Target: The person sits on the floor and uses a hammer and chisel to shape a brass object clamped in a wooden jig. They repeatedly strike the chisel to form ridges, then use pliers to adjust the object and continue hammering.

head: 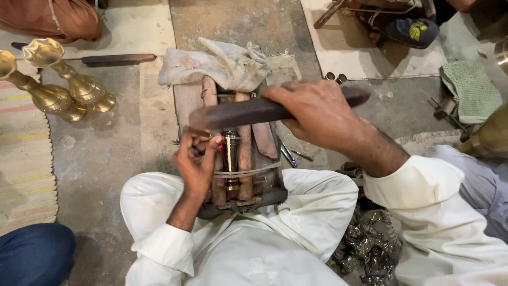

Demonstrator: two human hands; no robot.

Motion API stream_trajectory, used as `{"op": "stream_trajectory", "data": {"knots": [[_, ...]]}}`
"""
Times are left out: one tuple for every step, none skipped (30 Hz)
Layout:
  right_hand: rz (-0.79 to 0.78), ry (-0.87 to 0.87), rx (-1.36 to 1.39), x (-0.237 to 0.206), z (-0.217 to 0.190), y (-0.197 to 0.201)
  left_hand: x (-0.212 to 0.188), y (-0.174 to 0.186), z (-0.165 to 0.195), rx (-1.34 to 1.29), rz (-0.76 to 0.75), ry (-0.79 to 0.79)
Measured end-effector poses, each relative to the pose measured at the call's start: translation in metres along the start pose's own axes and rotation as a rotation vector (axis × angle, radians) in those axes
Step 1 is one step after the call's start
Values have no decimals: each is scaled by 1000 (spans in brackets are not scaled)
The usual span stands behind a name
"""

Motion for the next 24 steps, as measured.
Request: {"op": "stream_trajectory", "data": {"knots": [[-25,-87,132,-5,7,-2,6,0,2,-16,-30,-43],[-52,-172,266,-9,13,-6,10,-1,3,-31,-57,-86],[-68,-231,333,-13,19,-13,13,-2,4,-12,-99,-59],[-83,-292,400,-18,24,-23,15,-3,4,6,-143,-34],[-98,-354,466,-23,27,-34,17,-5,4,23,-188,-9],[-37,-336,569,-25,25,-48,20,-5,4,38,-154,-32],[23,-319,670,-27,21,-64,23,-5,4,53,-122,-54],[83,-302,771,-31,20,-76,25,-5,3,66,-92,-75],[14,-423,780,-34,18,-95,25,-4,0,6,-65,-25],[-57,-543,789,-34,13,-116,25,-1,-3,-52,-38,25],[-80,-583,837,-34,7,-131,24,2,-7,-109,-11,76],[-103,-621,886,-34,2,-144,22,6,-11,-135,2,103],[-30,-535,810,-31,-3,-152,19,11,-14,-158,16,132],[40,-448,733,-28,-9,-157,16,18,-18,-179,32,162],[109,-360,655,-24,-13,-160,13,24,-21,-186,32,189],[114,-375,637,-22,-14,-163,10,31,-23,-193,33,215],[118,-387,619,-18,-15,-165,8,38,-26,-199,37,241],[121,-398,602,-15,-17,-166,7,44,-28,-205,44,262],[116,-397,553,-12,-19,-166,5,48,-30,-210,50,283],[111,-396,503,-10,-22,-166,4,52,-31,-216,56,305],[107,-397,451,-9,-23,-166,4,55,-33,-211,54,333],[123,-384,441,-7,-25,-165,4,57,-34,-208,49,362],[141,-372,429,-6,-26,-164,5,57,-36,-207,41,391],[155,-362,418,-6,-26,-162,5,56,-35,-200,23,387]]}}
Point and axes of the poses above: each hand's wrist, its own x-axis towards the middle knuckle, its own y-axis out of the back of the hand, z = x × y, the point moved 3 cm from there along x, towards the middle knuckle, and after that the axes turned 13 degrees about z, right-handed, at the moved point
